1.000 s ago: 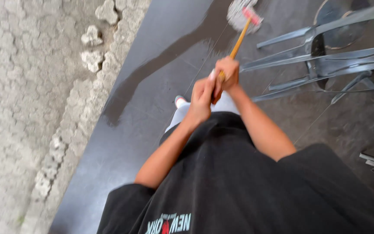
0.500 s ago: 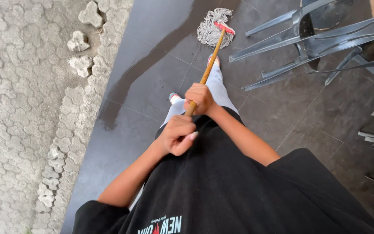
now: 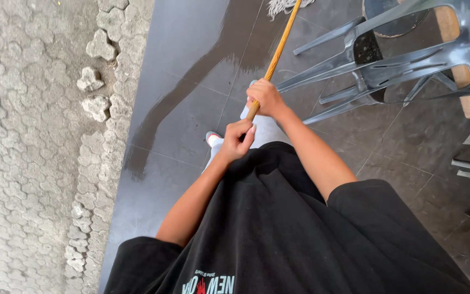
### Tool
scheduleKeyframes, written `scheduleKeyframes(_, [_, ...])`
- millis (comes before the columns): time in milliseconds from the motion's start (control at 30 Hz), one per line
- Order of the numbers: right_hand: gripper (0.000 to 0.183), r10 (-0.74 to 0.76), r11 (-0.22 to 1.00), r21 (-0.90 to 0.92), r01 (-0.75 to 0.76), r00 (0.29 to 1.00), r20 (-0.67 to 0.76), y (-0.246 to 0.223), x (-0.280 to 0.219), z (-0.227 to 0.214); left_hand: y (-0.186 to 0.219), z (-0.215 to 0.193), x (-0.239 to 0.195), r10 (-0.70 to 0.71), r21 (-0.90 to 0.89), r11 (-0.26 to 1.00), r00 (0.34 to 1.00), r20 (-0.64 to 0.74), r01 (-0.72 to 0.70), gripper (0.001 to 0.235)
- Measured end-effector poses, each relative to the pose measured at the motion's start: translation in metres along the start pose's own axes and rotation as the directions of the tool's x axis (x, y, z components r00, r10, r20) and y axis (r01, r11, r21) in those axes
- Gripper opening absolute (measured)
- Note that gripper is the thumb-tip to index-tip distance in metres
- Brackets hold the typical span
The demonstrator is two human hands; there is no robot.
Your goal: Mopping the floor of an outdoor patio area.
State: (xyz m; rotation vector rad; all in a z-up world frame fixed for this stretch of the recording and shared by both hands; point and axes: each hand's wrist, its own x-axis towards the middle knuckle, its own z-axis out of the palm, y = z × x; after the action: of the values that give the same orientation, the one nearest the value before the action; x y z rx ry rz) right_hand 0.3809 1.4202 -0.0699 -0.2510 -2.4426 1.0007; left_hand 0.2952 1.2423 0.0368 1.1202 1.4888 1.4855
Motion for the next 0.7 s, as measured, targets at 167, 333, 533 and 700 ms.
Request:
scheduleKeyframes(167, [0.022,0.087,0.995,-0.045,-0.085,0.995,0.044,0.072,0.013,-0.049,-0.038,0.043,0.089,0.037,0.012,0.999,0.999,0.026,-0.037,0.028])
scheduleKeyframes(333, [0.023,0.212,0.953,-0.2,-0.227,0.973,-0.091,0.115,0.006,-0.068,-0.065,0.072,0.132,0.058,0.006,0.998,0.995,0.077,-0.058,0.031])
scheduleKeyframes(533, [0.032,0.279,0.958,-0.062,-0.28,0.96,-0.022,0.103,-0.008,-0.065,-0.042,0.071,0.117,0.062,0.01,0.998,0.996,0.068,-0.063,0.034])
scheduleKeyframes(700, [0.034,0.179,0.969,-0.148,-0.198,0.975,-0.128,0.023,-0.01,-0.041,0.013,0.037,0.066,-0.053,-0.095,0.994,0.996,0.065,0.059,0.034])
